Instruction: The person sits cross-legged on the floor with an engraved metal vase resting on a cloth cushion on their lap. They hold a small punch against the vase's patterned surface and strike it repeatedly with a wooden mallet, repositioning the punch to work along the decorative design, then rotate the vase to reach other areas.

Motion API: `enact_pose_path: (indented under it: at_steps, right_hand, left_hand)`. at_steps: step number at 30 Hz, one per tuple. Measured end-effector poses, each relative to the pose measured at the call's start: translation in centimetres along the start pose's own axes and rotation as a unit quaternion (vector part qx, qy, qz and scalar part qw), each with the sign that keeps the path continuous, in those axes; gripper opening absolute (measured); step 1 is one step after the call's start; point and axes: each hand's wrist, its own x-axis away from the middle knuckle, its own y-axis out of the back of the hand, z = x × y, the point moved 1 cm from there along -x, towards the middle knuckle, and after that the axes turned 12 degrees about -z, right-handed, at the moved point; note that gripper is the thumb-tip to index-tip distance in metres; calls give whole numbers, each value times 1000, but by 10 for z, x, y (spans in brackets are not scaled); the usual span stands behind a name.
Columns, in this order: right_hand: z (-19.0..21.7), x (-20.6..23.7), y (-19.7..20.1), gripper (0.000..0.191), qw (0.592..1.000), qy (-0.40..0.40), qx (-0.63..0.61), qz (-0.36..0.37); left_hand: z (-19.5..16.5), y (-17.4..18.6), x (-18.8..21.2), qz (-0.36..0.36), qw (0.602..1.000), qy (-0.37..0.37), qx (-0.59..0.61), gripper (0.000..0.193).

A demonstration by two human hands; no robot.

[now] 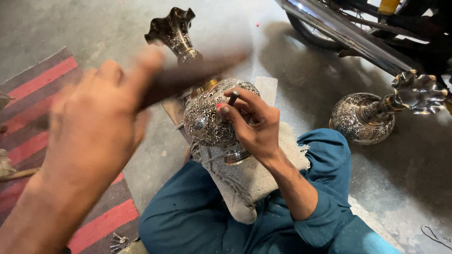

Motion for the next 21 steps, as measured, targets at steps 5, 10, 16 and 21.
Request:
enact_pose_path:
  at_steps: [5, 10, 16, 21]
  right_hand:
    - [1, -3, 2, 28, 1000, 6, 6, 9]
    - [3, -7, 4, 31, 999, -11, 30, 20]
    - [3, -7, 5, 28, 999, -8, 40, 27]
    - [2, -9, 6, 30, 999, -2, 33, 32]
  left_hand:
    - [4, -3, 6, -13, 989, 68, 128, 70]
    - [3, -4, 5, -56, 998, -18, -11, 59]
    - [-1, -1, 3, -74, 991, -60, -91, 62]
    - [3, -4, 5, 13, 977, 126, 171, 73]
